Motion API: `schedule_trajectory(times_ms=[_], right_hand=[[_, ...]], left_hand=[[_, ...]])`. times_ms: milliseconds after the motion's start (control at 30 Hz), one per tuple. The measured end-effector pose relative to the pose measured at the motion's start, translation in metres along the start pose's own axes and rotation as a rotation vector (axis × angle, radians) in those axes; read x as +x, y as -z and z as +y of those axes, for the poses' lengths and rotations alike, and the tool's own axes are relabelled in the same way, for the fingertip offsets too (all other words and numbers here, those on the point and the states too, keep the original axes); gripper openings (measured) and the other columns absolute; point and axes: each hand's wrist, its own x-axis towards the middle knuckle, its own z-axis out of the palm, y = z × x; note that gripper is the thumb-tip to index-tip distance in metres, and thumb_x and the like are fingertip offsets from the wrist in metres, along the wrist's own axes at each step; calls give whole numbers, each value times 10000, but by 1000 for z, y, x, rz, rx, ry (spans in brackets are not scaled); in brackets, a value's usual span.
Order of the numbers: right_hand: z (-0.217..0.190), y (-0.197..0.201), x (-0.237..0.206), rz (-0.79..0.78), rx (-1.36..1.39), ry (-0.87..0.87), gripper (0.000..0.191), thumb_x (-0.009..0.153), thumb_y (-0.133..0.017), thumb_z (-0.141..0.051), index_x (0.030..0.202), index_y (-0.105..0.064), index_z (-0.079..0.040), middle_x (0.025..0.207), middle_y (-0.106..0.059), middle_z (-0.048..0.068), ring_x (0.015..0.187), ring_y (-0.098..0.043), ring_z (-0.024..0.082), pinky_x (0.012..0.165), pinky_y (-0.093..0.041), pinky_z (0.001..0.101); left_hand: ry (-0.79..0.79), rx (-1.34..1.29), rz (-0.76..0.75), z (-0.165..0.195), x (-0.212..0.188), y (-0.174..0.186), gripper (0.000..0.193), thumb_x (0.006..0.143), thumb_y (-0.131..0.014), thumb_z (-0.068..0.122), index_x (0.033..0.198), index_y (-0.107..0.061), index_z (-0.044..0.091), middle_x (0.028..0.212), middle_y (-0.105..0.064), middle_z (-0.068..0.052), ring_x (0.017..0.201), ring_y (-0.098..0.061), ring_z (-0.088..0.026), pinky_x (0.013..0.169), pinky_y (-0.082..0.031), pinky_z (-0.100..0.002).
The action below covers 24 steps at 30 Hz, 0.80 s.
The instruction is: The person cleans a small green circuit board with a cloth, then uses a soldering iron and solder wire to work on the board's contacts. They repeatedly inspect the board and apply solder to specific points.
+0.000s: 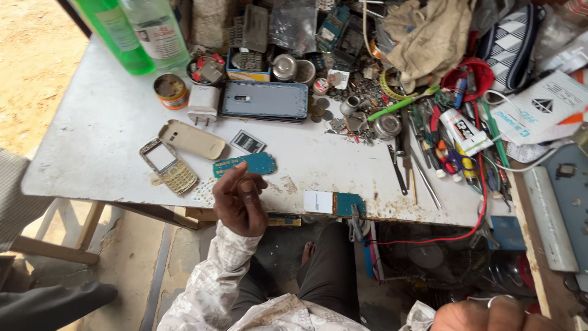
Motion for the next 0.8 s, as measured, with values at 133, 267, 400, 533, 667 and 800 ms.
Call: schedule_trajectory(times_ms=[133,267,400,533,667,800], right_hand=[[-7,10,1,23,-47,58,89,1167,-546,-158,1087,-572,-127,993,-623,0,948,-608,86,822,-520,207],[-11,6,3,35,-78,95,72,1168,-568,-171,1118,-563,-119,1019,-619,9,957,-606,94,823,-519,215],[-12,5,6,53,-119,141,84,1169,-590,-184,1148,-553,-112,1044,-614,19,966,-604,102,824,-519,224],[-5,2,13,52,-160,179,115,1169,-612,-198,1178,-544,-105,1069,-610,28,976,-601,110,825,-518,232],[6,-10,25,54,-213,224,156,1170,-634,-211,1208,-534,-98,1094,-606,37,985,-599,118,826,-518,240],[37,-21,43,74,-290,283,199,1171,-656,-224,1239,-525,-91,1119,-602,45,995,-597,126,827,-518,249]], left_hand=[[58,9,28,1,-4,-2,280,1145,-419,85,1418,-393,29,907,-670,-110,761,-623,-112,706,-501,-237],[52,9,38,0,-2,-3,285,1142,-426,79,1420,-391,31,930,-672,-114,766,-606,-112,718,-495,-243],[2,8,55,1,3,-6,277,1135,-451,41,1408,-403,36,937,-640,-113,807,-616,-132,740,-510,-251],[-61,42,69,4,8,-7,322,1115,-476,-11,1421,-382,26,1028,-615,-122,903,-614,-163,851,-520,-304],[-123,161,155,3,14,-6,371,1075,-523,-54,1412,-388,21,1105,-539,-118,924,-538,-175,839,-476,-322],[-201,145,202,-3,23,-9,423,1021,-542,-118,1395,-400,21,1142,-507,-126,920,-541,-175,786,-512,-309]])
